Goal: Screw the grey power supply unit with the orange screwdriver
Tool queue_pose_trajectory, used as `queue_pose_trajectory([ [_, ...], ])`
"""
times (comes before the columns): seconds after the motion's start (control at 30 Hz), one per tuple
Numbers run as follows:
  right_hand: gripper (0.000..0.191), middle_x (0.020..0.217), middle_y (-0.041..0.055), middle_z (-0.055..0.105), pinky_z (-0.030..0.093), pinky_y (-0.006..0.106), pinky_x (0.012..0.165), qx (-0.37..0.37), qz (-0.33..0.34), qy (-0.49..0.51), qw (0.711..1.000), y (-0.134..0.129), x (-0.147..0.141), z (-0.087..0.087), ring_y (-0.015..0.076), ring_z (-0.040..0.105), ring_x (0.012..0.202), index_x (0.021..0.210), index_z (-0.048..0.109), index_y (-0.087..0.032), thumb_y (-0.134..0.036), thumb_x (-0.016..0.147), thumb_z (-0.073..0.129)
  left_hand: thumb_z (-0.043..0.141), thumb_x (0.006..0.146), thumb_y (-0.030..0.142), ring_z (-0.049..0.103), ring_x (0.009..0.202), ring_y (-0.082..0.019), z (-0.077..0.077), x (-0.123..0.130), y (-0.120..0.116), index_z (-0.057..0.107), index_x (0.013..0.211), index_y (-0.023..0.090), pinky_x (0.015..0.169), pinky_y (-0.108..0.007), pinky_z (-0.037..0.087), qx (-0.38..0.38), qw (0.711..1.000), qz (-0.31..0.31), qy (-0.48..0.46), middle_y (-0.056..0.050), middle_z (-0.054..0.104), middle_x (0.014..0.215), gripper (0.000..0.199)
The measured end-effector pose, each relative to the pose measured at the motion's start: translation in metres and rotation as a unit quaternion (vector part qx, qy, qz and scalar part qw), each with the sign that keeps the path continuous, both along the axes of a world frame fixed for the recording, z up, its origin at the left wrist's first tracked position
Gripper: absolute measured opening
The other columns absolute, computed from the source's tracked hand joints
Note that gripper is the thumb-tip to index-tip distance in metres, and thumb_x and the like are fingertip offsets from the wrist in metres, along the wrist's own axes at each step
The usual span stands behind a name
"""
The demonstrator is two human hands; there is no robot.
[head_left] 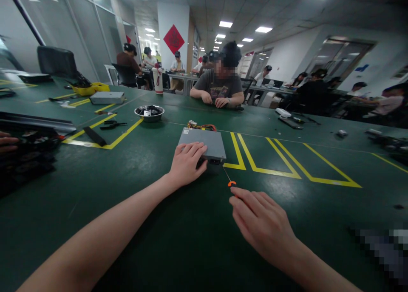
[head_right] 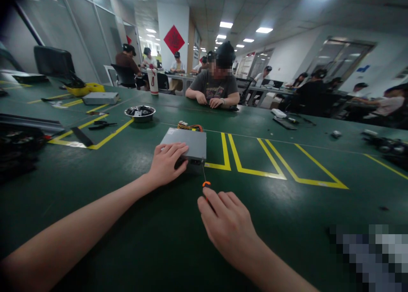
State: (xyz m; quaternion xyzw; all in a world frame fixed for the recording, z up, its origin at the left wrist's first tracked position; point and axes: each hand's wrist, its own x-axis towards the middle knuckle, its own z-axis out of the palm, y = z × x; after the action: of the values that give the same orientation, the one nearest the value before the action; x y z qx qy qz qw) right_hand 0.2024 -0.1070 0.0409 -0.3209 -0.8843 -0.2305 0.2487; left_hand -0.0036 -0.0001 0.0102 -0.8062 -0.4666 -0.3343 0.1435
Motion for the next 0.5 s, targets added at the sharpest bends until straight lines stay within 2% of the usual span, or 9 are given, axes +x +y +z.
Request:
queue_pose_trajectory([
  [0.1, 0.016, 0.096, 0.0102, 0.063, 0.045, 0.028, 0.066, -0.008, 0.029, 0.008, 1.0, 0.0, -0.003, -0.003, 0.0142, 0.058, 0.074, 0.09, 0.06, -0.013, -0.011, 0.082, 0.047, 0.045, 0.084, 0.031, 0.047, 0.116, -0.021, 0.0, 0.0, 0.0, 0.05, 0.117, 0.022, 0.094, -0.04, 0.029, -0.002, 1.0, -0.002, 0.001, -0.006, 0.055, 0.124, 0.035],
  [0.2, 0.017, 0.097, 0.0111, 0.063, 0.046, 0.029, 0.067, 0.025, 0.059, -0.019, 0.998, 0.003, -0.007, -0.01, 0.0146, 0.058, 0.075, 0.09, 0.06, -0.014, -0.008, 0.082, 0.046, 0.045, 0.084, 0.032, 0.046, 0.116, -0.022, -0.001, -0.001, 0.001, 0.049, 0.118, 0.022, 0.095, -0.041, 0.028, -0.003, 1.0, -0.003, 0.003, -0.006, 0.054, 0.124, 0.036],
  [0.5, 0.017, 0.098, 0.0123, 0.062, 0.046, 0.029, 0.066, 0.03, 0.039, -0.025, 0.998, 0.011, -0.006, -0.018, 0.0151, 0.057, 0.076, 0.091, 0.06, -0.013, -0.008, 0.081, 0.047, 0.045, 0.084, 0.033, 0.046, 0.117, -0.022, -0.001, -0.001, 0.0, 0.049, 0.118, 0.021, 0.095, -0.041, 0.028, -0.003, 1.0, -0.001, 0.005, -0.006, 0.054, 0.125, 0.036],
])
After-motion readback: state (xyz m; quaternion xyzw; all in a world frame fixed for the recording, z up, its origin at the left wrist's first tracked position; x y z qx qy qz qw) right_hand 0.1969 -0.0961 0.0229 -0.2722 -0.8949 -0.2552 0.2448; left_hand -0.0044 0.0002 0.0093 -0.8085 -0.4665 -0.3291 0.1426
